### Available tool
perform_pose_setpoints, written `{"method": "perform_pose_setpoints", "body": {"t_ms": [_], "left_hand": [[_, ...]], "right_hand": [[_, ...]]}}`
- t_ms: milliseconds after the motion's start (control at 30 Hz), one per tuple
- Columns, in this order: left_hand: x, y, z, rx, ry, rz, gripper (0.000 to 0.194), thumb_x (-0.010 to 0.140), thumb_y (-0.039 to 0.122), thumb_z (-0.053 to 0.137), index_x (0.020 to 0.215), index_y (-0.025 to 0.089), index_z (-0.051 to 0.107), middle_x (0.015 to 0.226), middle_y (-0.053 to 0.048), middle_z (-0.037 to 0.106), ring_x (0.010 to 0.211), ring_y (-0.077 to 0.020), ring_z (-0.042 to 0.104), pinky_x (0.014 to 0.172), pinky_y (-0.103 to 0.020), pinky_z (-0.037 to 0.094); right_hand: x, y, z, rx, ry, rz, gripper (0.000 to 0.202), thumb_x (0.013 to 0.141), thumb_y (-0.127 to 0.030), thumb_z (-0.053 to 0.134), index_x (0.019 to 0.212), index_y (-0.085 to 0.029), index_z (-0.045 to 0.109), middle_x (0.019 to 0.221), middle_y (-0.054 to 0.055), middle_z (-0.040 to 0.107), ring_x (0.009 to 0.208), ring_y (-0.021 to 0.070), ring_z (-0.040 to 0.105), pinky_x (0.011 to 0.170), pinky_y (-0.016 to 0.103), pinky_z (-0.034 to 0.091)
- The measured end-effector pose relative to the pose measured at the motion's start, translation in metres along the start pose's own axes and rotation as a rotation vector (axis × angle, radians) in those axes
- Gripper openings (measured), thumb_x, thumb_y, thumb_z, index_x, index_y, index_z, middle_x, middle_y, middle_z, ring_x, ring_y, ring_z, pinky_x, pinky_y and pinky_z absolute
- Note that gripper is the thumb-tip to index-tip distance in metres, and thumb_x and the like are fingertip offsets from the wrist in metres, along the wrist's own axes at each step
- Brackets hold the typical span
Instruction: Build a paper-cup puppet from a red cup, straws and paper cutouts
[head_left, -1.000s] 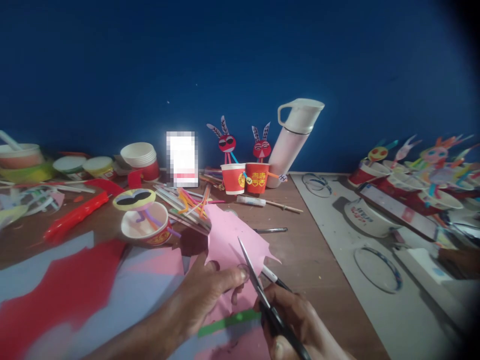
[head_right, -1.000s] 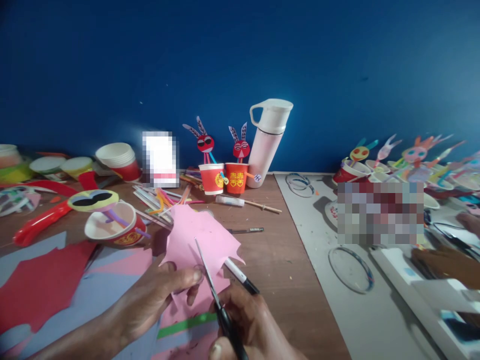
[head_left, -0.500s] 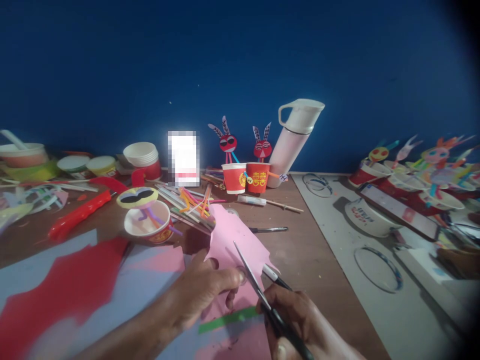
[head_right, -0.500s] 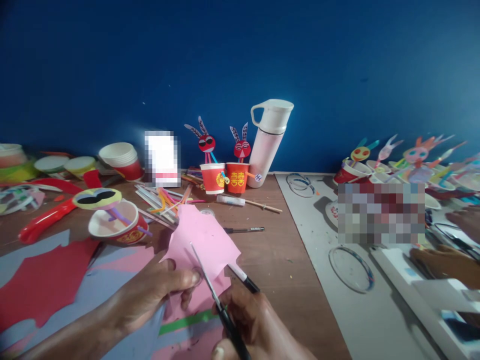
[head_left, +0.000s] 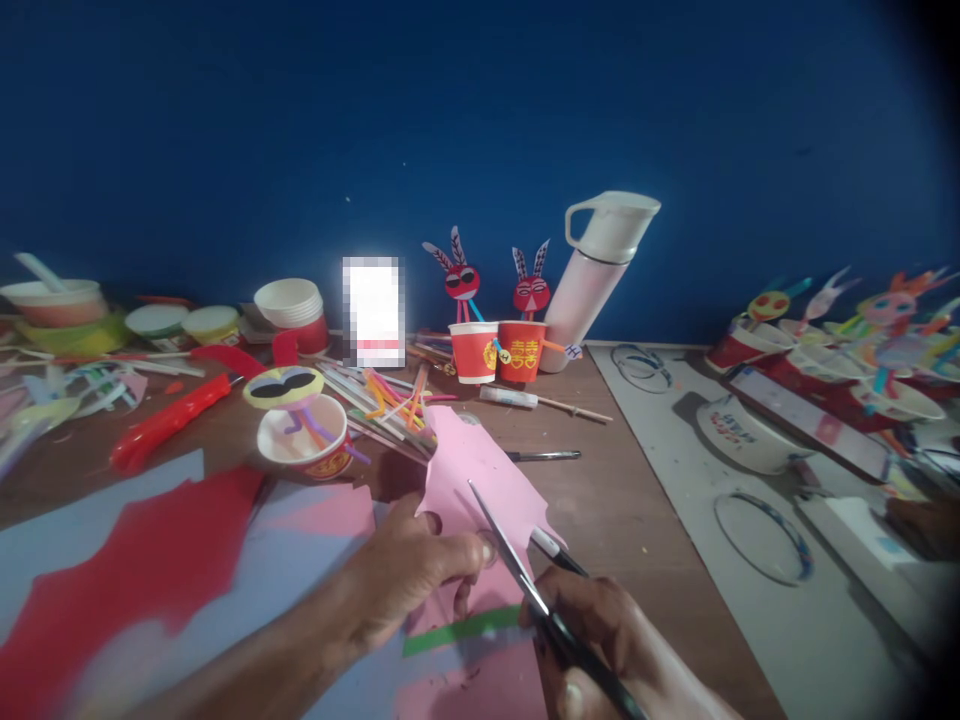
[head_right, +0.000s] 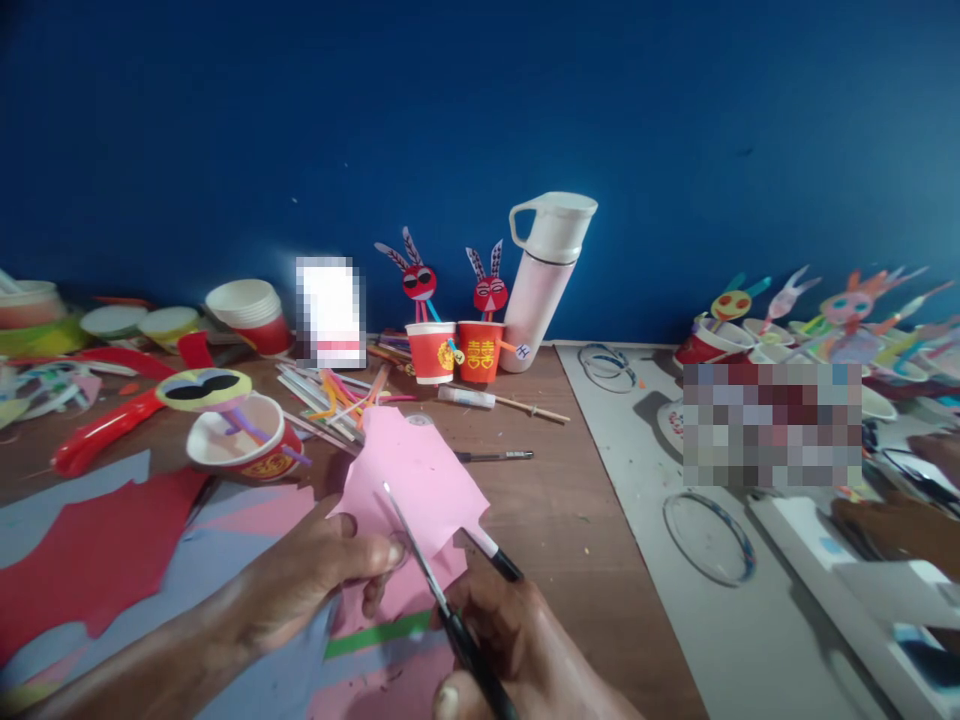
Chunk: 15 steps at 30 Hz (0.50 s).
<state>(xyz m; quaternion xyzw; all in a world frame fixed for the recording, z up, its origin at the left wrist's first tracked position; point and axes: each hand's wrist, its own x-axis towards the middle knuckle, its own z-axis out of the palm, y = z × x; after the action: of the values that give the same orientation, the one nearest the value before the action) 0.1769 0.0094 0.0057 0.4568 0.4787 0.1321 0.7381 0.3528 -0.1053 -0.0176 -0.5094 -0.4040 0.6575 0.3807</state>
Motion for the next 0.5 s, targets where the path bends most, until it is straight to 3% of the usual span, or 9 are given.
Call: {"method": "perform_pose_setpoints", "body": {"t_ms": [200, 367, 500], "left_hand": [[0.006, -0.008, -0.005, 0.013, 0.053, -0.025, 0.023, 0.059, 0.024, 0.072, 0.074, 0.017, 0.056, 0.046, 0.004, 0.057, 0.048, -0.017, 0.055, 0.053, -0.029, 0.043], [0.01, -0.013, -0.009, -0.019, 0.041, -0.045, 0.026, 0.055, 0.023, 0.075, 0.074, 0.017, 0.058, 0.049, 0.005, 0.056, 0.047, -0.0156, 0.053, 0.049, -0.028, 0.041], [0.008, -0.009, -0.007, -0.023, 0.024, -0.03, 0.024, 0.057, 0.023, 0.073, 0.068, 0.018, 0.052, 0.049, 0.005, 0.055, 0.045, -0.0143, 0.052, 0.049, -0.028, 0.041]], "right_hand": [[0.001, 0.006, -0.003, 0.009, 0.003, 0.035, 0.059, 0.051, -0.055, 0.084, 0.09, -0.015, 0.066, 0.064, -0.001, 0.054, 0.056, 0.0102, 0.042, 0.049, 0.022, 0.032], [0.004, -0.001, 0.003, 0.071, -0.048, -0.083, 0.058, 0.05, -0.056, 0.084, 0.086, -0.016, 0.061, 0.063, -0.004, 0.045, 0.056, 0.0093, 0.039, 0.051, 0.021, 0.033], [0.007, 0.001, 0.003, 0.087, -0.099, -0.109, 0.057, 0.053, -0.058, 0.081, 0.085, -0.016, 0.06, 0.065, -0.002, 0.046, 0.056, 0.0105, 0.041, 0.05, 0.022, 0.033]]}}
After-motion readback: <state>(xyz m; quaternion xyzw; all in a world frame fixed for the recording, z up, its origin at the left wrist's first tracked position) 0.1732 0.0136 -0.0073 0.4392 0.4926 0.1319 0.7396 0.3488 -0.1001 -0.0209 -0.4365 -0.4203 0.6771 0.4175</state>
